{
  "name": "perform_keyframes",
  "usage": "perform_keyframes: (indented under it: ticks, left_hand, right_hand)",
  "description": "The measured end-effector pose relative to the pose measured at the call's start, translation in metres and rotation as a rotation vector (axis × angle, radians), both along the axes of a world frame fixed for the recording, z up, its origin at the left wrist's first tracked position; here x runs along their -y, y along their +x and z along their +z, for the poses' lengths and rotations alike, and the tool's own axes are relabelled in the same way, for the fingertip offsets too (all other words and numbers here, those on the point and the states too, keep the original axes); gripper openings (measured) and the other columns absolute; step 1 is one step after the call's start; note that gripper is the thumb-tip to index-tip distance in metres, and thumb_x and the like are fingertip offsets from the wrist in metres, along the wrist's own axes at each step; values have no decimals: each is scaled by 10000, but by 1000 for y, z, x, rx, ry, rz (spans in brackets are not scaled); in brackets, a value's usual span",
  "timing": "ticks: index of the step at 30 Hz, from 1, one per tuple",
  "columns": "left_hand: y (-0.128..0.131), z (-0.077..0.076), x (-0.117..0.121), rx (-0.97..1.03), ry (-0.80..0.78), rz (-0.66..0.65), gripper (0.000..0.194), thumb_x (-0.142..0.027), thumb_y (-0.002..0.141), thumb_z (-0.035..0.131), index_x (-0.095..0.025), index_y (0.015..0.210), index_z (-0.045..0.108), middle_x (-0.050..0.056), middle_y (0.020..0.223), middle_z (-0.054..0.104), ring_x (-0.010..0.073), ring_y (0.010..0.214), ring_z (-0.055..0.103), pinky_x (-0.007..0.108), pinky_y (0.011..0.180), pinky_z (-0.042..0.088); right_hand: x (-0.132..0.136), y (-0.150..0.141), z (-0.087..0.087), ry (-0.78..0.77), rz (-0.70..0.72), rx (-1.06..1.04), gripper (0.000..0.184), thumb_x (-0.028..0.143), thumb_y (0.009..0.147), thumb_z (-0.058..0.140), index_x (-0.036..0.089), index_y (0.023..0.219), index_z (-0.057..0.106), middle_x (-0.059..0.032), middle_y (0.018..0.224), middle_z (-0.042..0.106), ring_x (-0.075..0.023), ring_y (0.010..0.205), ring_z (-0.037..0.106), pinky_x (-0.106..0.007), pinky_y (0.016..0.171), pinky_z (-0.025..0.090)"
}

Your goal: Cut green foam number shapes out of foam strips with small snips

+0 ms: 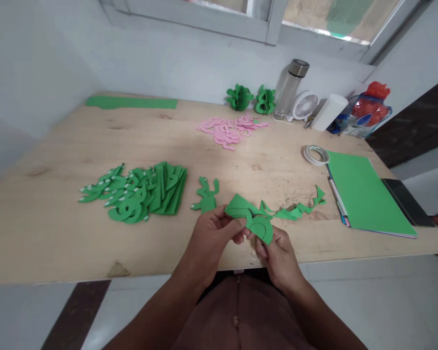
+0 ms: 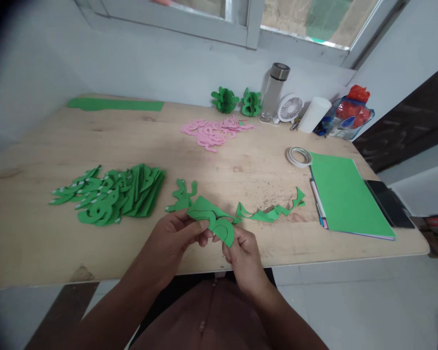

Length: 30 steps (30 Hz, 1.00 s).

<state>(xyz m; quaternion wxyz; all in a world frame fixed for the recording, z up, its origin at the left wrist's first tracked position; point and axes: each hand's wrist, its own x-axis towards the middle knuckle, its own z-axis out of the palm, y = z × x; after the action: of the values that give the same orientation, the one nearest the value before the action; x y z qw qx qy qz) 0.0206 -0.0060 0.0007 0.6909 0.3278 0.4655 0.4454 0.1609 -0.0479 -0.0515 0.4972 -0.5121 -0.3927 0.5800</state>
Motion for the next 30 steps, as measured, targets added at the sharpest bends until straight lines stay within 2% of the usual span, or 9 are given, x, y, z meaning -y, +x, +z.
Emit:
perform_keyframes:
  ticks: [3,14,20,26,30]
  left_hand:
    - [-1,-1,1,-4,-1,-3,83,-233,653,734,-174,632,680,-2,546,667,117,511,539,240,524,428]
    - [-2,0,2,-18,-3,1,96,-237,659,726,-176,619,663,-19,534,626,112,503,525,244,529,417]
    - [-2,-1,2,-25,-2,14,126,-254,666,737,-176,616,652,-19,531,621,116,508,537,251,544,421]
    - [-4,0,2,-15,-13,12,120,-248,667,730,-173,617,651,-12,534,634,114,509,542,247,546,422]
    - [-3,-1,2,-7,1,1,121,-248,677,725,-173,621,649,-14,536,630,115,515,536,249,552,421]
  right_hand:
    - [1,0,0,3,4,10,557,575,896,597,216,518,400,71,454,331,-88,439,226,-244,426,178]
    - [2,0,-1,-18,14,6,502,527,908,574,214,542,435,64,474,352,-92,446,246,-239,427,184]
    - [3,-3,0,-33,5,37,460,529,910,560,210,585,500,70,470,325,-98,448,212,-252,425,171]
    - [3,-5,2,-34,-3,22,524,537,908,570,217,525,412,55,482,347,-99,456,245,-251,428,184]
    - [4,-8,-1,-20,-24,-26,518,526,910,586,210,526,442,63,460,348,-94,447,256,-245,431,203]
